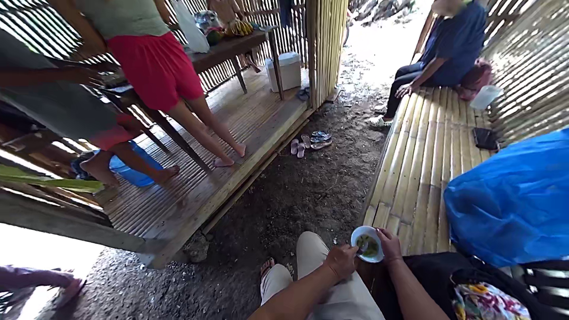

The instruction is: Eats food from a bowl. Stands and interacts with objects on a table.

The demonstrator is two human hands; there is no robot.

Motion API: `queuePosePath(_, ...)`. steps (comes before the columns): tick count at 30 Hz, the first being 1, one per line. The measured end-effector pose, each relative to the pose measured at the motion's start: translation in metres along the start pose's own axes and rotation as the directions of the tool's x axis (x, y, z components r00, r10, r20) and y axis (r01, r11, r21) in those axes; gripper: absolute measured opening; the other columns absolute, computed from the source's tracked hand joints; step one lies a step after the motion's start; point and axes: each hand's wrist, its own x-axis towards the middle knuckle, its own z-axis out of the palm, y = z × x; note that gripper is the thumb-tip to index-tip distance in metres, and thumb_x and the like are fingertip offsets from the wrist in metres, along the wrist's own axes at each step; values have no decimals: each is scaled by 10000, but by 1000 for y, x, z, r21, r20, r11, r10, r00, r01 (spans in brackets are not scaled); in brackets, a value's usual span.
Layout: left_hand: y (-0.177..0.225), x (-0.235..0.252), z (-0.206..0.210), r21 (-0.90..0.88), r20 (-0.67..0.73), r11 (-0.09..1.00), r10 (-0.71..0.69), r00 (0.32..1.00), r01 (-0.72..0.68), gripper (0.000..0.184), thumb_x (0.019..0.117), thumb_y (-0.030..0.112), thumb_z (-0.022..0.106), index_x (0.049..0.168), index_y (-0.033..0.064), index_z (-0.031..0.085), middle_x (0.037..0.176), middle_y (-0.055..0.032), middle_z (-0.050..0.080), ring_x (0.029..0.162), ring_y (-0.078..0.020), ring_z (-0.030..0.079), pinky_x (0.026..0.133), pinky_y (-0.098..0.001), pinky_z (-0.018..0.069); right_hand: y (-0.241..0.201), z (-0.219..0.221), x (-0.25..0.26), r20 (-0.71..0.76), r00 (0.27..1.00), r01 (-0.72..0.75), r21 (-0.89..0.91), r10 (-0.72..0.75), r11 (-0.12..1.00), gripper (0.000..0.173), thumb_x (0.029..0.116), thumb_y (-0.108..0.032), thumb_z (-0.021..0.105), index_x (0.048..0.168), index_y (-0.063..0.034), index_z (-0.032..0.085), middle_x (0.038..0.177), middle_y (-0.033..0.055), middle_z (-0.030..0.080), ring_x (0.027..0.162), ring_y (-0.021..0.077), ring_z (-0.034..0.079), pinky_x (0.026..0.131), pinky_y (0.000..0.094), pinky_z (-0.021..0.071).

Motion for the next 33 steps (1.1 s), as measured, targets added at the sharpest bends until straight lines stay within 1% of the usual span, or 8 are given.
queuePosePath(5, 6, 4, -1, 13, 9, 1000, 1, 1000, -2, 416, 1076, 169, 427, 1442, 57, 589, 1250, -220, 689, 1138, -361, 689, 988, -515, 543, -13, -6, -1, 32, 998, -51, -15, 51, 999, 281, 1061, -126, 520, 1215, 66, 655, 1199, 215, 671, 1098, 201, 640, 1002, 376, 494)
queuePosePath(9, 11, 5, 0, 42, 9, 999, -12, 1000, 12, 416, 1082, 166, 421, 1449, 66, 589, 1264, -207, 690, 1136, -346, 694, 986, -495, 549, 6, -9, 11, 26, 990, -136, -7, 136, 991, 313, 1065, -178, 548, 1268, 36, 653, 1264, 236, 657, 1185, 296, 632, 1062, 475, 469)
queuePosePath(13, 5, 6, 8, 67, -35, 998, 15, 999, -13, 403, 1070, 153, 435, 1417, 68, 623, 1243, -191, 711, 1113, -331, 711, 969, -485, 563, 27, -8, 19, 32, 995, -95, 7, 95, 995, 315, 1071, -213, 541, 1256, 6, 671, 1247, 212, 674, 1175, 299, 638, 1053, 511, 470)
queuePosePath(18, 7, 6, 6, 81, -43, 997, 17, 999, -13, 392, 1066, 147, 449, 1403, 74, 636, 1227, -182, 719, 1106, -326, 715, 961, -487, 568, 34, -7, 25, 39, 998, -45, 45, 43, 998, 275, 1060, -189, 549, 1198, -5, 700, 1192, 178, 700, 1124, 240, 655, 1025, 464, 490)
queuePosePath(21, 14, 5, -1, 107, 27, 994, -11, 1000, 8, 407, 1075, 150, 438, 1443, 80, 598, 1263, -182, 703, 1129, -331, 704, 977, -487, 558, 36, -7, 22, 43, 998, -50, 60, 47, 997, 270, 1058, -169, 546, 1205, -2, 698, 1205, 175, 696, 1137, 237, 649, 1030, 460, 487)
queuePosePath(24, 32, 20, -23, 95, 143, 992, -92, 985, 79, 425, 1078, 135, 440, 1484, 72, 547, 1297, -207, 681, 1187, -354, 674, 1034, -512, 518, 24, -7, 22, 17, 998, -69, 94, 68, 993, 250, 1060, -146, 543, 1178, 5, 703, 1153, 164, 707, 1064, 199, 660, 981, 421, 503)
queuePosePath(27, 40, 39, -29, 13, 265, 974, -221, 939, 225, 390, 1075, 138, 471, 1439, 50, 580, 1294, -209, 680, 1218, -348, 655, 1073, -523, 489, 25, -6, 18, -3, 996, -91, 154, 93, 984, 263, 1072, -132, 505, 1181, 5, 701, 1141, 157, 708, 1028, 178, 661, 953, 401, 514)
queuePosePath(33, 35, 75, -18, -128, 330, 907, -344, 879, 402, 283, 1058, 124, 500, 1251, 1, 666, 1111, -204, 712, 958, -316, 706, 897, -502, 561, 29, -8, 19, -35, 991, -113, 249, 125, 962, 286, 1085, -140, 456, 1205, -4, 677, 1145, 147, 694, 1019, 164, 652, 932, 385, 525)
